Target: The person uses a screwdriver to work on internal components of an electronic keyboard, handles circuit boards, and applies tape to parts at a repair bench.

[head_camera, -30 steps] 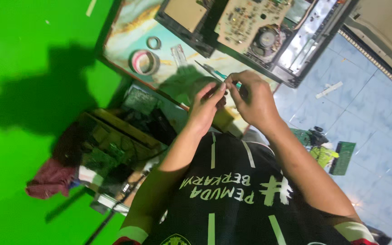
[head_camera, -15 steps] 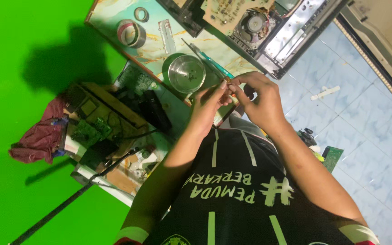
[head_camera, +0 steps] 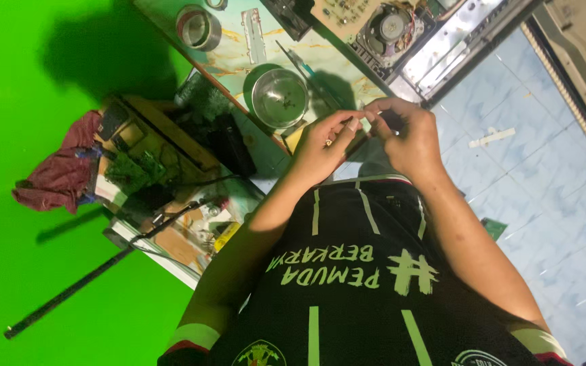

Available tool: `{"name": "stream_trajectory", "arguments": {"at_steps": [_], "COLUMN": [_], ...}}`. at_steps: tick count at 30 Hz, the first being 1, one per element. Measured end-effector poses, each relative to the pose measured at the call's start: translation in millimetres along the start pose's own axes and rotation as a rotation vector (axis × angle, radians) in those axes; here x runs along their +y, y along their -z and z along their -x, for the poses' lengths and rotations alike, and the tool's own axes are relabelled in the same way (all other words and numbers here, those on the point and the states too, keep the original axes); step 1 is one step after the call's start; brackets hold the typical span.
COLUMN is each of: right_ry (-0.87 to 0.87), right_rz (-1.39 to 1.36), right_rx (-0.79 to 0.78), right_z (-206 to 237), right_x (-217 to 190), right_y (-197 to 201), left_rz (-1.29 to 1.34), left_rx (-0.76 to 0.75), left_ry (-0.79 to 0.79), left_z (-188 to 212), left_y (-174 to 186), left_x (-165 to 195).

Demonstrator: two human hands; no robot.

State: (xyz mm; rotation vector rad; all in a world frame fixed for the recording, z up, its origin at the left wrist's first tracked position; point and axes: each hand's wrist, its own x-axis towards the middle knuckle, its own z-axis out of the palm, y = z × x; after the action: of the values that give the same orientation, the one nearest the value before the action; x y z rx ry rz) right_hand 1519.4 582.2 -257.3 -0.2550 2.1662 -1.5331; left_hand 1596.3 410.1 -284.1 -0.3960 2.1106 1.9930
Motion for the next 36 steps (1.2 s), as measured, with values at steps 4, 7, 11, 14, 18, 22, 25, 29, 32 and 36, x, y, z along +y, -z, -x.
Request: {"name": "stream_trajectory", "arguments": {"at_steps": [4,7,11,14,18,22,25,29,32,36], "right_ry": [0.132,0.205,0.256,0.46,0.496,0.451,0.397,0.426,0.396,0.467], "right_rz": [0.156,0.218,0.37,0.425,0.482,0.444,0.423,0.335,0.315,0.317], "right_rx": [-0.018,-0.052,-0.144,-0.177,-0.218,-0.275,-0.273,-0.293,-0.305,-0.274], "right_z": [-31,-62,-115,-154,-186,-203,-204,-206,-208,-210], "right_x": [8,22,53,83,121,146,157,161,161,162], "right_y": [33,66,120,156,173,172,169,172,173,173], "left_rz": [0.013,-0.125,-0.445,-0.607,-0.858,-1.004,-1.069,-1.101,-1.096,-1.183], "left_rx": [0.079,0.239,0.547,0.597,0.51,0.489,0.473,0.342,0.4,0.63], "left_ry": [0.004,-0.103,-0.328,-0.274,0.028,0.015,0.045,0.219,0.054,-0.315], "left_z": [-31,-66,-116,-155,-198,-221,-234,-250,-253,-248], "left_y": [-24,-50,-79,-89,-94,-91,-91,-93,-92,-92], "left_x": [8,6,-5,-16,-32,-52,-64,-78,-91,-110]}}
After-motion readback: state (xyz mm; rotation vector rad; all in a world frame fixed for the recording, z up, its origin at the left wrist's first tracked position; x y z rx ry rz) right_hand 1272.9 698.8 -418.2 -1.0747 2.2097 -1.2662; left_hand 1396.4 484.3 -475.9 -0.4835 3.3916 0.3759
